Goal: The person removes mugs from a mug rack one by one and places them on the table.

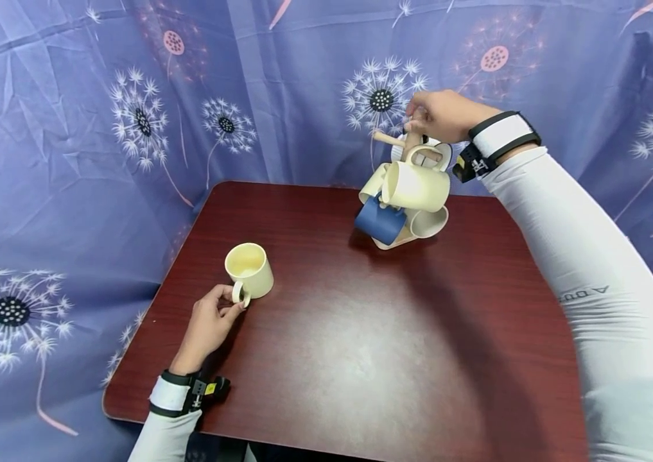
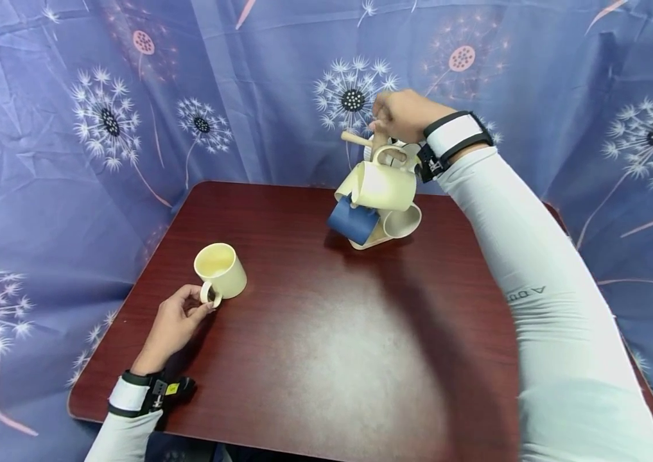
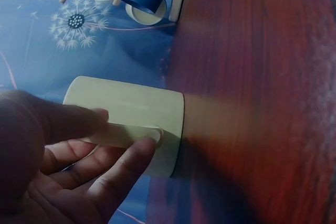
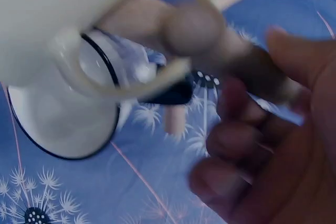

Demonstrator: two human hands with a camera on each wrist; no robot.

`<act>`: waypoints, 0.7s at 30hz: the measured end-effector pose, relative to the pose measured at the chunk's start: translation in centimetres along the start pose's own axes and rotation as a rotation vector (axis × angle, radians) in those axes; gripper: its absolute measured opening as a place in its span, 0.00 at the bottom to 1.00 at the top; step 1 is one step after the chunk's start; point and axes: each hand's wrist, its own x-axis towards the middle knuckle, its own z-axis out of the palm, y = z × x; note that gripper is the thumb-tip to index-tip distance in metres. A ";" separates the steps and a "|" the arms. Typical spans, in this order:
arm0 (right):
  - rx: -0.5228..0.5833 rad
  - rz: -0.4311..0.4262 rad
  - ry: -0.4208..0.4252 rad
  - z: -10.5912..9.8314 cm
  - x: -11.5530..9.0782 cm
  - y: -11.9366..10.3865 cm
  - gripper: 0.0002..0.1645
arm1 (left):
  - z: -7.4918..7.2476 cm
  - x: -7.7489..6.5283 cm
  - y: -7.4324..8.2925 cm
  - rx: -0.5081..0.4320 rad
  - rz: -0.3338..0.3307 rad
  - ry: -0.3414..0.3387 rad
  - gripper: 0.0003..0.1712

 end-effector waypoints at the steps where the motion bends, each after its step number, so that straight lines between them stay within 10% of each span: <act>1: -0.002 -0.025 -0.009 -0.2 -0.1 0.1 0.24 | 0.0 0.0 0.0 0.012 0.003 0.004 0.10; 21: -0.032 -0.125 0.140 0.9 -0.1 1.5 0.17 | -0.3 0.3 0.0 0.114 0.072 0.028 0.08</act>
